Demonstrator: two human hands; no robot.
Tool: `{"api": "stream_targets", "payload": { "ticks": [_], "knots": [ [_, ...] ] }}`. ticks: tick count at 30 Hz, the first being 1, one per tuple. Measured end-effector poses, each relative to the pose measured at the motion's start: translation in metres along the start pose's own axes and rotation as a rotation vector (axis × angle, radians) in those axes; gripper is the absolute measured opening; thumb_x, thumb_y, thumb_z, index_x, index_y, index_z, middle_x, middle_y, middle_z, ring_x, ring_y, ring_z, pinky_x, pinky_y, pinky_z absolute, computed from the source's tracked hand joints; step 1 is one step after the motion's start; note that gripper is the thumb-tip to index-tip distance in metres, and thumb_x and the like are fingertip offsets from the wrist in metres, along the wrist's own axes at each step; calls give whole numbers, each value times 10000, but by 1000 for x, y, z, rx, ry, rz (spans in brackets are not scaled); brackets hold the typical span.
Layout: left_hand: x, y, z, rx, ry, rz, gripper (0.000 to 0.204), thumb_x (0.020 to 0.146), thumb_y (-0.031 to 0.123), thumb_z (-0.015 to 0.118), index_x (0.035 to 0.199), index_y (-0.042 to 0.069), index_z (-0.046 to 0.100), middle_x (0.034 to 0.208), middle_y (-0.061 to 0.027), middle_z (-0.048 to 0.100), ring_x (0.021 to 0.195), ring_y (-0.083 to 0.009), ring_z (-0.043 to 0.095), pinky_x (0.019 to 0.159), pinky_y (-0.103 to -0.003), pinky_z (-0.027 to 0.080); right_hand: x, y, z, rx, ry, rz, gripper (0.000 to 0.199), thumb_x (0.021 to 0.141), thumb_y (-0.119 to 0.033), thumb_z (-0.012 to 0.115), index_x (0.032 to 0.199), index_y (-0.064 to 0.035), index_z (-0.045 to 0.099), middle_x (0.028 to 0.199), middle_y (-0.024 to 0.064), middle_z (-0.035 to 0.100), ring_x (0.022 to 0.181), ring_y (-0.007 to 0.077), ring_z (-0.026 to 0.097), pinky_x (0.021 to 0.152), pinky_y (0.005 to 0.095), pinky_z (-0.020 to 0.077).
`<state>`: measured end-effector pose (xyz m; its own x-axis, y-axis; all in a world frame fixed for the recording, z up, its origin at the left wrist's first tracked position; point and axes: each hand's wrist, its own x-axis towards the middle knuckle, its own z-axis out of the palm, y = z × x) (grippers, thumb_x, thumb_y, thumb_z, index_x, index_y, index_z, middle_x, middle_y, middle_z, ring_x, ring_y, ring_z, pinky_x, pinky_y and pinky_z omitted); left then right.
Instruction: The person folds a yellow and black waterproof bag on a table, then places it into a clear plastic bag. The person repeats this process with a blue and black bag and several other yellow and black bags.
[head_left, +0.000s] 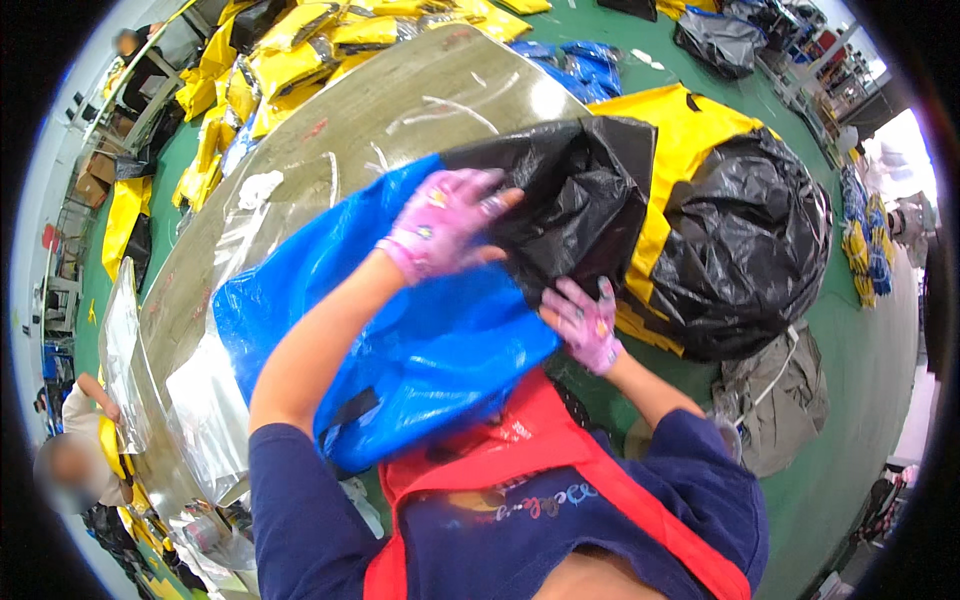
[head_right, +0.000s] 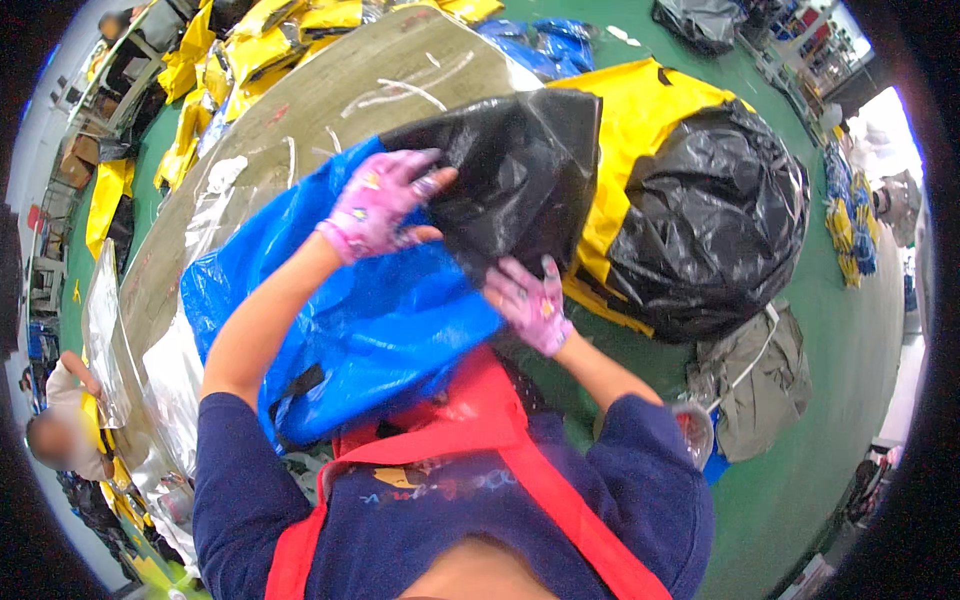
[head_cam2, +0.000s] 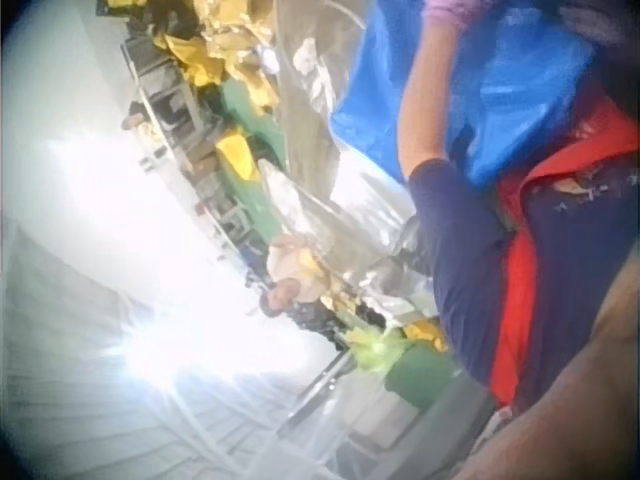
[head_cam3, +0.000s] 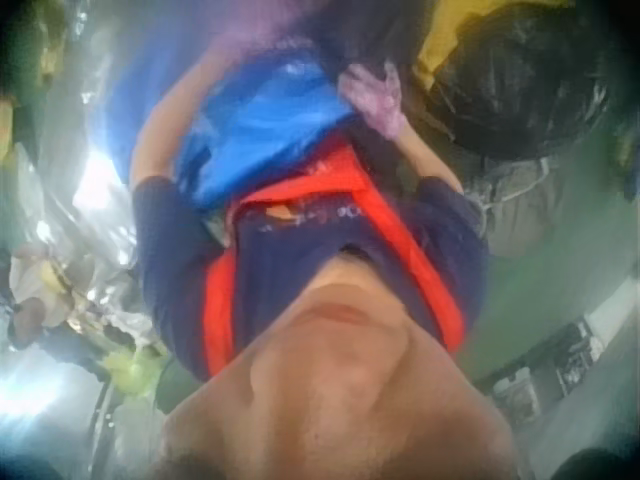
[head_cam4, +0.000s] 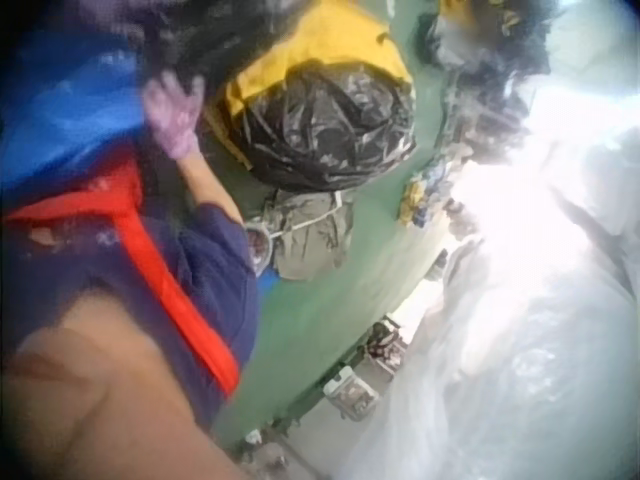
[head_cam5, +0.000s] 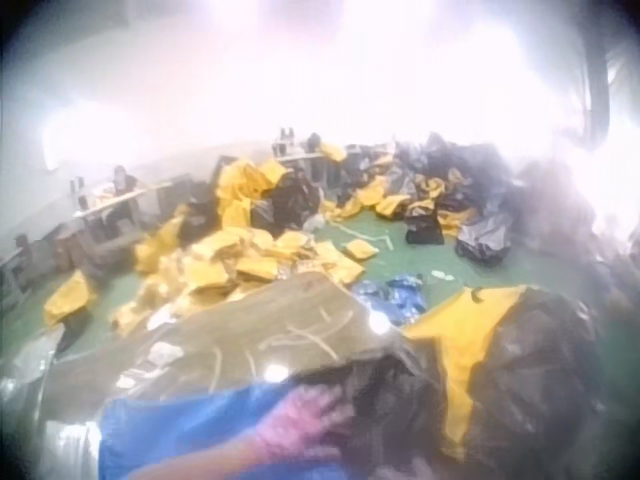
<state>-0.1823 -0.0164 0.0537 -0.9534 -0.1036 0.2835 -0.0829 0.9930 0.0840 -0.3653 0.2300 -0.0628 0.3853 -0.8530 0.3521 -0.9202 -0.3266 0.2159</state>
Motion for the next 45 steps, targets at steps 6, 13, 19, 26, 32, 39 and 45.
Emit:
{"api": "stream_targets", "payload": {
  "ticks": [6, 13, 19, 26, 32, 39, 45],
  "knots": [
    [-8, 33, 74, -172, -157, 67, 626, 880, 506, 501, 1415, 197, 400, 1477, -189, 323, 1379, -385, 274, 1122, -536, 185, 142, 56, -140, 276, -138, -169, 150, 748, -172, 617, 891, -128, 625, 742, 41, 648, 736, 231, 670, 810, 417, 528],
    [-125, 4, 53, -533, -204, 45, 544, 886, 424, 517, 1333, 116, 481, 1395, -183, 438, 1318, -375, 372, 1085, -496, 282, 220, 133, -5, 476, -1033, 214, 545, 888, -548, 513, 927, -36, 697, 915, 226, 672, 853, 373, 657, 781, 453, 513],
    [-342, 0, -34, -338, 13, -686, 457, 892, 361, 538, 1240, 63, 544, 1284, -167, 526, 1216, -348, 450, 1015, -458, 352, 220, 133, 10, 503, -1035, 344, 604, 861, -578, 545, 906, 8, 684, 915, 251, 664, 902, 399, 643, 806, 447, 497],
    [-384, 116, -16, -224, 604, -1760, 316, 899, 301, 579, 1075, 40, 605, 1060, -127, 601, 979, -270, 523, 843, -403, 406, 225, 123, 5, 336, -968, 356, 648, 867, -615, 504, 897, 5, 690, 927, 251, 664, 918, 398, 643, 820, 449, 499],
    [-367, 71, -38, -193, 510, -1635, 236, 906, 249, 614, 934, 20, 657, 868, -92, 666, 776, -204, 585, 696, -355, 453, 183, 122, 12, 332, -622, 348, 514, 860, -606, 521, 871, -124, 698, 793, 203, 663, 811, 385, 645, 726, 476, 503],
    [-353, 58, -37, 82, -49, -1820, 376, 883, 333, 592, 1027, -13, 631, 850, -184, 677, 807, -304, 648, 738, -435, 485, 188, 110, 10, 173, -793, 249, 567, 876, -639, 444, 959, -132, 682, 886, 158, 691, 884, 338, 666, 765, 437, 518],
    [-193, 41, -104, 481, 65, -921, 646, 887, 363, 515, 1432, 55, 354, 1490, -186, 316, 1370, -386, 287, 1151, -491, 158, 189, 106, 11, 127, -847, 238, 561, 873, -628, 461, 959, -121, 687, 910, 170, 693, 885, 329, 674, 784, 439, 522]
  ]
}}
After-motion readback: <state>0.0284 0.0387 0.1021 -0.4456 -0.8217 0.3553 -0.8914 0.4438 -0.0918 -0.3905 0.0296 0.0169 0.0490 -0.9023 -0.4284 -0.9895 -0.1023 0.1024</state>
